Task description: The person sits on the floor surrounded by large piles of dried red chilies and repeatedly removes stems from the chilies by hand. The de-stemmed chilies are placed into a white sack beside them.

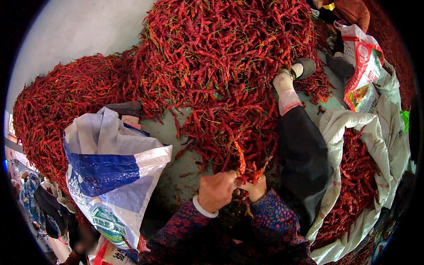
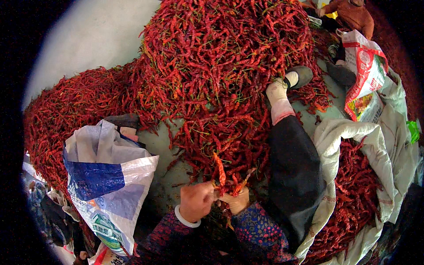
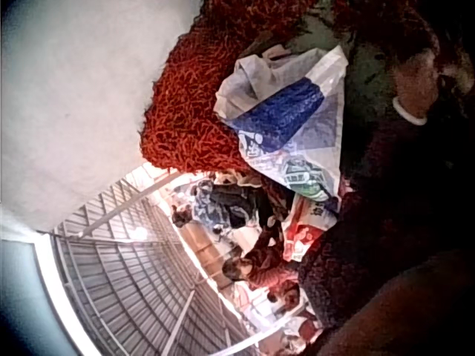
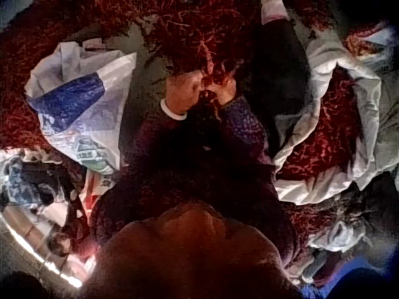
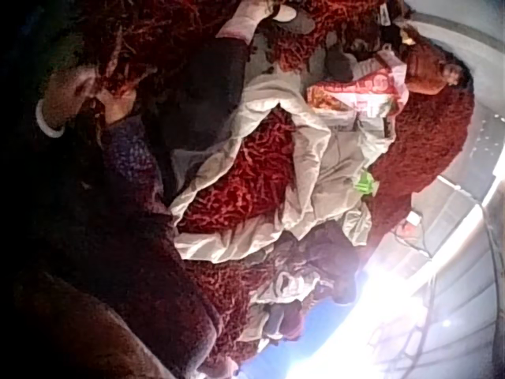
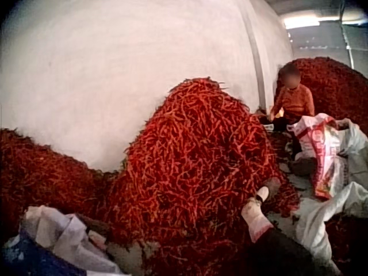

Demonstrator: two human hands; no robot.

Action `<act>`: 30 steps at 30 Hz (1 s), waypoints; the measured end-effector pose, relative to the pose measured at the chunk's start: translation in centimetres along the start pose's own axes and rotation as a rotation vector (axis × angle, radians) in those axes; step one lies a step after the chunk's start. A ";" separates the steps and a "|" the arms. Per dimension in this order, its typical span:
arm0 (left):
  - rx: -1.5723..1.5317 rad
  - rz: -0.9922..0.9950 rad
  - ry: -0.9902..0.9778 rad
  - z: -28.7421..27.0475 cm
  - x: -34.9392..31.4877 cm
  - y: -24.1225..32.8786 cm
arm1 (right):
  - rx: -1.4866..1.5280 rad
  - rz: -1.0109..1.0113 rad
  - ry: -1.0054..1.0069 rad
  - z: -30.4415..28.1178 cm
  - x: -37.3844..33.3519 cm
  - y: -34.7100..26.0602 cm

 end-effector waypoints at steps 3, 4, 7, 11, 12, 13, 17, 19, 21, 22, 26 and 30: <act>0.227 0.090 -0.023 0.2 0.3 0.2 | -0.043 -0.076 0.120 -0.2 -0.1 0.7; 0.241 0.040 0.109 0.1 0.1 -0.5 | 0.004 -0.042 0.131 0.0 -0.1 0.5; -0.134 -0.360 0.100 -1.4 -1.2 0.3 | 0.250 0.041 0.215 -1.5 0.1 -1.3; -0.582 -0.153 -1.089 -1.3 -6.5 0.0 | 0.511 -0.067 -0.120 -3.8 1.0 0.2; -0.588 -0.101 -1.133 -1.4 -6.3 -0.9 | 0.553 -0.102 -0.236 -3.9 1.4 1.0; -0.596 -0.048 -1.177 -1.7 -5.9 -1.6 | 0.530 -0.074 -0.225 -3.8 1.3 1.3; -0.327 -0.516 -0.057 -2.4 3.8 -11.4 | 0.512 0.083 -0.211 -2.9 0.0 -0.8; -0.040 -0.659 0.042 -2.3 8.3 -16.5 | 0.546 0.066 -0.280 -2.7 0.0 -0.5; 0.280 -0.636 0.046 0.0 10.3 -20.8 | 0.613 0.144 -0.359 -2.8 0.0 -0.9; 0.349 -0.663 -0.001 1.2 10.9 -22.4 | 0.662 0.185 -0.346 -2.9 0.1 -0.6; 0.435 -0.853 -0.155 5.1 13.3 -24.6 | 0.905 0.159 -0.479 -4.5 0.7 3.6; 0.466 -0.801 -0.058 4.0 13.7 -25.0 | 1.059 0.087 -0.782 -4.5 1.7 4.9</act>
Point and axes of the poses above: each hand's wrist, its own x-axis towards the middle knuckle, its own z-axis out of the palm, y = z × x, the point moved 1 cm from there along x, towards the middle knuckle, and after that the axes turned 2 degrees about -x, right-handed, at the moved point
